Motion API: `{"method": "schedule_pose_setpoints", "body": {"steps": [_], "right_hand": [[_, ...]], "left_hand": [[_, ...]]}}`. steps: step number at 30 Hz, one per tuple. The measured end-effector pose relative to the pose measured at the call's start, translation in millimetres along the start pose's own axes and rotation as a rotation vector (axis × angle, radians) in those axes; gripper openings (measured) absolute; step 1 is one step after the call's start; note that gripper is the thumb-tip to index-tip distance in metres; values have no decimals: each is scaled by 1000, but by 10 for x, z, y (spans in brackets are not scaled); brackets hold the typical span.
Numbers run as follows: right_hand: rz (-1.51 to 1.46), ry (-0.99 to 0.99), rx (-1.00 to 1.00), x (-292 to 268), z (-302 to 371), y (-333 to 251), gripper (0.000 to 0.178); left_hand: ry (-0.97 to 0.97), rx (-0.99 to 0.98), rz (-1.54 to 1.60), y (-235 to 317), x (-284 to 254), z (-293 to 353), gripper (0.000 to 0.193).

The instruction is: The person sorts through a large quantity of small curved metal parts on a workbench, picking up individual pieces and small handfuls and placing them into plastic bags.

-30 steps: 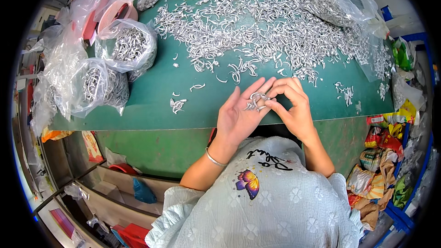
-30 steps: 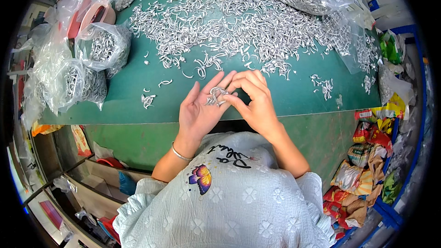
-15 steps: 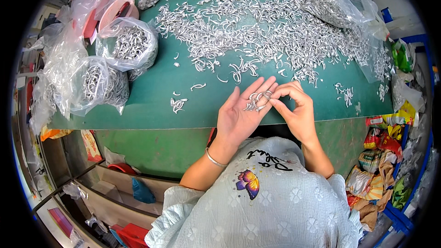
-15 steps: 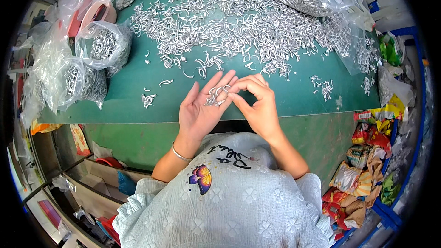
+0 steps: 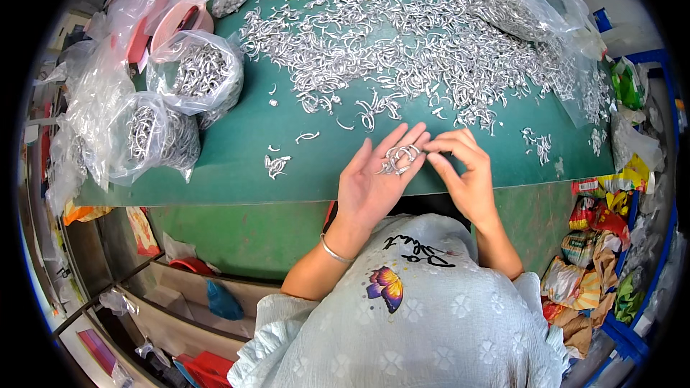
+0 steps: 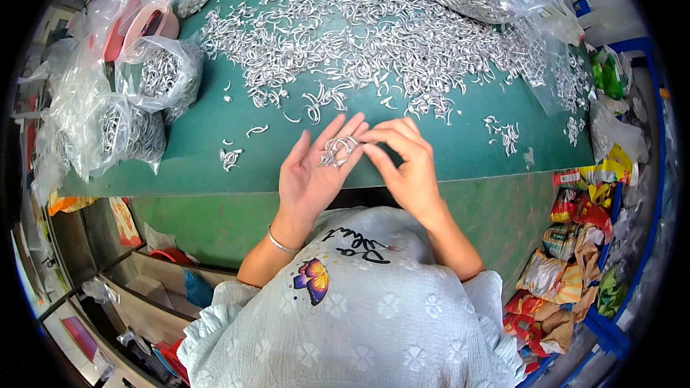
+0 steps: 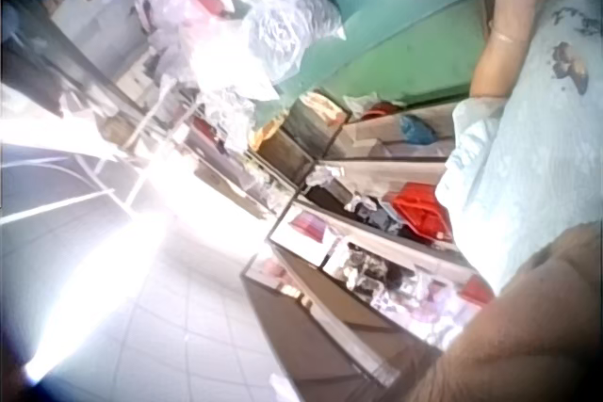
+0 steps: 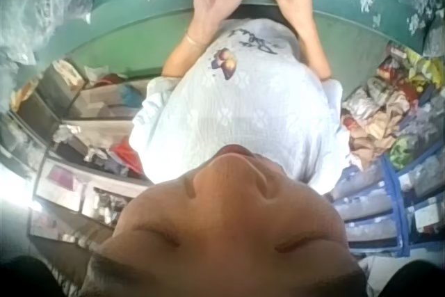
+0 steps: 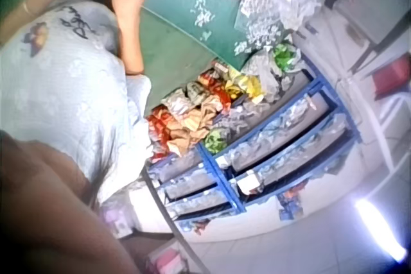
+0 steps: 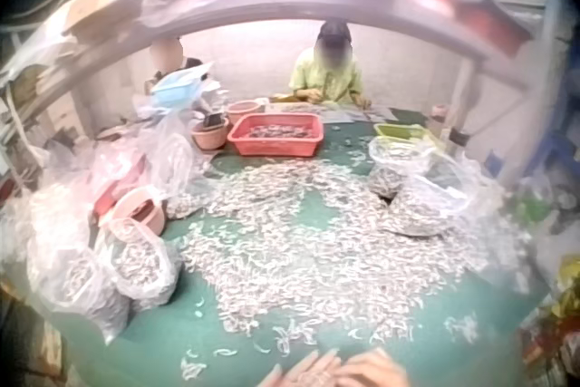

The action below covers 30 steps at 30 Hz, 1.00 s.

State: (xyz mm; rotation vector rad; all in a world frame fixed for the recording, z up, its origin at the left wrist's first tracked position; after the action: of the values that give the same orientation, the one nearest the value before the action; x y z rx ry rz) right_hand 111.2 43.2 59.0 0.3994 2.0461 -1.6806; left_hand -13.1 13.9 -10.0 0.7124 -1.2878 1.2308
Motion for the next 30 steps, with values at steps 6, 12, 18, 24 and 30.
{"method": "schedule_pose_setpoints", "body": {"steps": [6,12,18,24,30], "right_hand": [[257,156,68,-232,-159,502,18],[570,92,-90,107,-353,560,17],[120,38,-45,-100,-200,420,7],[196,176,144,-247,-167,563,12],[-9,160,148,-90,-193,576,17]], "left_hand": [[128,-75,4,56,-387,95,42],[46,-162,-133,-88,-339,86,27],[415,-1,-525,-61,-302,110,30],[175,-89,-601,-88,-284,95,27],[177,-52,-689,19,-216,2,26]]}}
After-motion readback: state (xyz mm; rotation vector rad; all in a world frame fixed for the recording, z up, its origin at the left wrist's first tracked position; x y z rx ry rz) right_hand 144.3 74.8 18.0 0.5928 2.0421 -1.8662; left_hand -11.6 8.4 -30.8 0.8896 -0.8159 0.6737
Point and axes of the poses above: each hand's wrist, its own z-axis away from the middle knuckle, its own x-axis out of the palm, y = z × x, the point moved 7 cm from there along -z, towards the middle knuckle, and after that the axes turned 6 degrees about x, right-handed, at the moved point
